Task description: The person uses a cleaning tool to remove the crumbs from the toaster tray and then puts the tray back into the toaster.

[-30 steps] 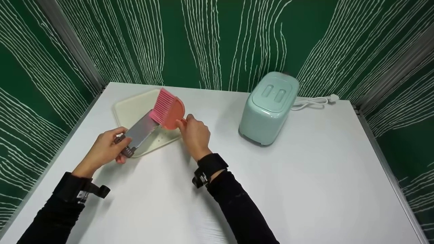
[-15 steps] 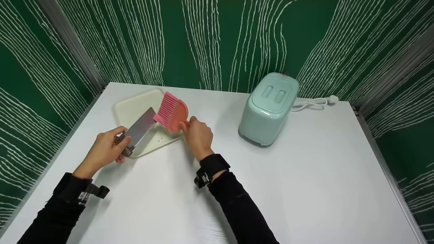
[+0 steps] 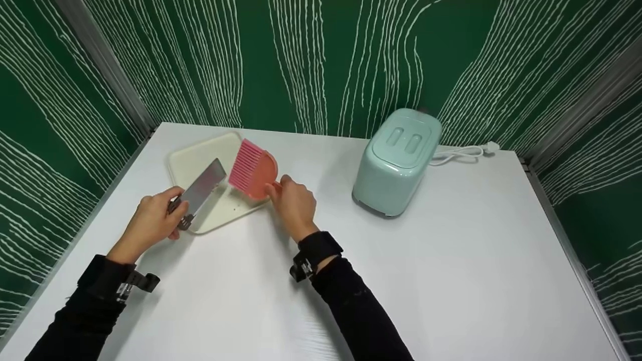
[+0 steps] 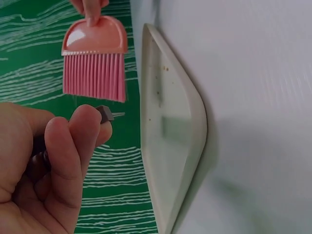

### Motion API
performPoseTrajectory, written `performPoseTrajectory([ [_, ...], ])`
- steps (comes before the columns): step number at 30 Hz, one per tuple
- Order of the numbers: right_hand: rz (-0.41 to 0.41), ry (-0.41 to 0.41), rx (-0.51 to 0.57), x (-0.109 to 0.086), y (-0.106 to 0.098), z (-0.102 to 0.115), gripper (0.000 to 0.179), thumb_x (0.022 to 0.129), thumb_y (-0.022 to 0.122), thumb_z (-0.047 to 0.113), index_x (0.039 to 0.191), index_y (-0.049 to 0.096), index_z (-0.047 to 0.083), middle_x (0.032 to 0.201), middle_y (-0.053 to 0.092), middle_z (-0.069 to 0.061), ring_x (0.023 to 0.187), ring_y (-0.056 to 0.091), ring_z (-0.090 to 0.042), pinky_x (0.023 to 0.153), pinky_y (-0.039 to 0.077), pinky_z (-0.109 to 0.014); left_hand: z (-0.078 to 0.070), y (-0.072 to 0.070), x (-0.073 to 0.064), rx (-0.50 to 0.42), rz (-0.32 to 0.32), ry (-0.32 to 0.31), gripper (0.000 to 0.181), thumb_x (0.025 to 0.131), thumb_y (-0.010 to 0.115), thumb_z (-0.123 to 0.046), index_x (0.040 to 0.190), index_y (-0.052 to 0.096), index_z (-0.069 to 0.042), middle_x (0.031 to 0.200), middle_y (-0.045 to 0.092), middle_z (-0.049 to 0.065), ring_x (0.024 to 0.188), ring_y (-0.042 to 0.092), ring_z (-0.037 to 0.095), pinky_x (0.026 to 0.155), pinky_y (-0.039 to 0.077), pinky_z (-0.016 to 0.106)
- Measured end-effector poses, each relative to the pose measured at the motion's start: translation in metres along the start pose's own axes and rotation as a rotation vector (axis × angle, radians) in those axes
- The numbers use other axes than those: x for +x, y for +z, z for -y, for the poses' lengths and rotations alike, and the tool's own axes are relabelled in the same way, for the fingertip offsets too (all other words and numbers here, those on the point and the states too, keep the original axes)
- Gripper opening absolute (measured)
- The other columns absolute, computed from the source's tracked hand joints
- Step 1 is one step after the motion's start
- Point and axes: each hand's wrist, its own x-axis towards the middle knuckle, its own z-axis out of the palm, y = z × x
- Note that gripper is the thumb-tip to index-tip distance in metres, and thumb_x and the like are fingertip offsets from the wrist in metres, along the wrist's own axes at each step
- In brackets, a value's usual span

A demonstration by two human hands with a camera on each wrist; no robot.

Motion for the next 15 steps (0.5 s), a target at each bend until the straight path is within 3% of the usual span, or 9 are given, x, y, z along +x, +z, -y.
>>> performPoseTrajectory([
  [8,-0.001,-0.159,0.054,-0.014,0.006,0.011,0.045,0.103,0.070,0.050,0.082,0.056,0.012,0.065,0.042,0.005,0.059,0.041,-0.014,0.056,0.029,-0.030,0.000,0.000,0.002,-0.003,-0.002,-0.005,0.009,0.106,0.057,-0.013,0.107,0.063,-0.006,0.071,0.072,0.014,0.039,0.064,0.013,0.040,0.049,0.028],
  [15,-0.006,-0.231,0.052,-0.021,0.011,0.018,0.046,0.102,0.072,0.048,0.080,0.052,0.013,0.063,0.040,0.006,0.057,0.040,-0.012,0.055,0.025,-0.029,-0.002,0.000,0.001,-0.011,-0.004,-0.008,0.008,0.107,0.058,-0.011,0.104,0.062,-0.005,0.072,0.073,0.015,0.040,0.065,0.013,0.040,0.050,0.027],
])
